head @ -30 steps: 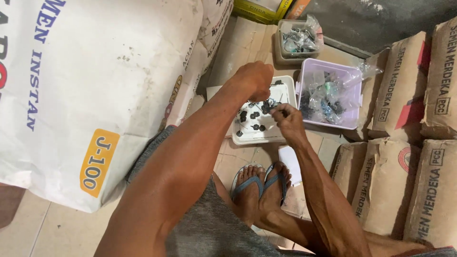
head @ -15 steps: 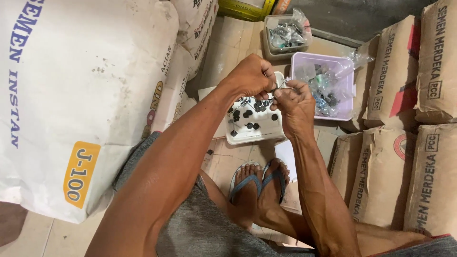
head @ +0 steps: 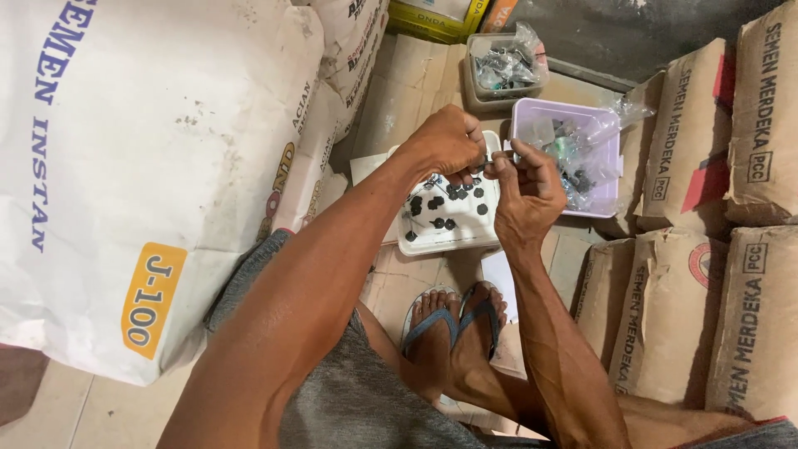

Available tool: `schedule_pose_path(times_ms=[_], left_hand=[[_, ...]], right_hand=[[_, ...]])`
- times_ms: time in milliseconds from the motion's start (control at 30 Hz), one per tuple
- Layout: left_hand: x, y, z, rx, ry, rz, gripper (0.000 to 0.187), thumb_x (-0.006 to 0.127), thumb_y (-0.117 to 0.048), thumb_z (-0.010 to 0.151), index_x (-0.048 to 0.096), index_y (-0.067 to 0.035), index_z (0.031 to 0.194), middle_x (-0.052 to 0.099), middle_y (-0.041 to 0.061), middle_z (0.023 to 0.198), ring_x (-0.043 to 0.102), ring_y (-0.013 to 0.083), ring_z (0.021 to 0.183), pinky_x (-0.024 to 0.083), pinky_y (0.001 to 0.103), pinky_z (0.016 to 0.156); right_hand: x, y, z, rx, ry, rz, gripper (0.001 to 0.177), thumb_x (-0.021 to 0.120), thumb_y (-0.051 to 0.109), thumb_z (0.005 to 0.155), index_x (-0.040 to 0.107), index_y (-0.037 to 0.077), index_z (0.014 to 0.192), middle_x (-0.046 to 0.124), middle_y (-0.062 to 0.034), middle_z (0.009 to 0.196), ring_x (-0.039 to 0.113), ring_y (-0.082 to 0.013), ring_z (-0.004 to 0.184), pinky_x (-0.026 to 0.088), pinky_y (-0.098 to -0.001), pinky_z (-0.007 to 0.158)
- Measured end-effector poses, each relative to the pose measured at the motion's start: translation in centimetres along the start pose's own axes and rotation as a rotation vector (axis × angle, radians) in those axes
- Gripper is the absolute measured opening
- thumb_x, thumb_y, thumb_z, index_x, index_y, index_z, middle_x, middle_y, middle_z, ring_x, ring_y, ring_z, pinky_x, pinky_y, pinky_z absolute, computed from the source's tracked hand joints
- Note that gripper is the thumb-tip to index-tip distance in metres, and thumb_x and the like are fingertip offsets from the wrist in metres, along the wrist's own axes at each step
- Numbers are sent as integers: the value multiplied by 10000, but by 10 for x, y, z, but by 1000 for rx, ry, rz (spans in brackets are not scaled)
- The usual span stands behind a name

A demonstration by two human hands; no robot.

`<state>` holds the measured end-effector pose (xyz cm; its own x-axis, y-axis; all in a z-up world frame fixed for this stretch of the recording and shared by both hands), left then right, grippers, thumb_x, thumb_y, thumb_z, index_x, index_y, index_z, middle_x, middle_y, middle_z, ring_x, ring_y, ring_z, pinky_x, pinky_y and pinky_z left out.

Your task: Manually assembling small metal components by picking and joining them together

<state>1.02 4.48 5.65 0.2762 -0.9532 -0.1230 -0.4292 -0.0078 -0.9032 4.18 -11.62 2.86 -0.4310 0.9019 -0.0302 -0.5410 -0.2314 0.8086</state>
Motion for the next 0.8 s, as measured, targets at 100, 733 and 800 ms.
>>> schedule_pose_path(times_ms=[100, 733, 800], left_hand=[[2, 6, 7, -5, -43, -40, 103, 666, 26, 752, 757, -17, 772, 706, 190, 634, 746, 267, 511, 658, 327, 458], [26, 21, 6, -39, -199, 69, 203, 579, -45, 845, 766, -27, 767, 729, 143, 653, 751, 232, 537, 630, 299, 471], [28, 13, 0, 15, -155, 143, 183, 616, -25, 822, 792, -51, 783, 748, 144, 687, 767, 234, 578, 631, 328, 533]], right_hand=[[-4, -7, -1, -71, 23, -122, 201, 735, -110, 972, 686, -106, 1167, 725, -269, 953, 766, -303, 802, 659, -404, 685], [-2, -17, -14, -172, -46, -289, 186, 797, -67, 917, 786, 5, 1088, 760, -169, 942, 756, -280, 824, 610, -354, 665], [-3, -24, -18, -170, -61, -263, 184, 773, -95, 920, 771, -27, 1091, 750, -217, 978, 752, -333, 850, 609, -380, 648]])
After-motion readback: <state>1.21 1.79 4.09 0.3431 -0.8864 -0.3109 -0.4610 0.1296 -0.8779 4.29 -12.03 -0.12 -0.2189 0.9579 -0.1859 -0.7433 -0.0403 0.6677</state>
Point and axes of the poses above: each hand's wrist, its own z-axis towards the middle knuckle, its own x-axis out of the palm, y = z × x, the point moved 1 cm from there along z, towards the middle knuckle
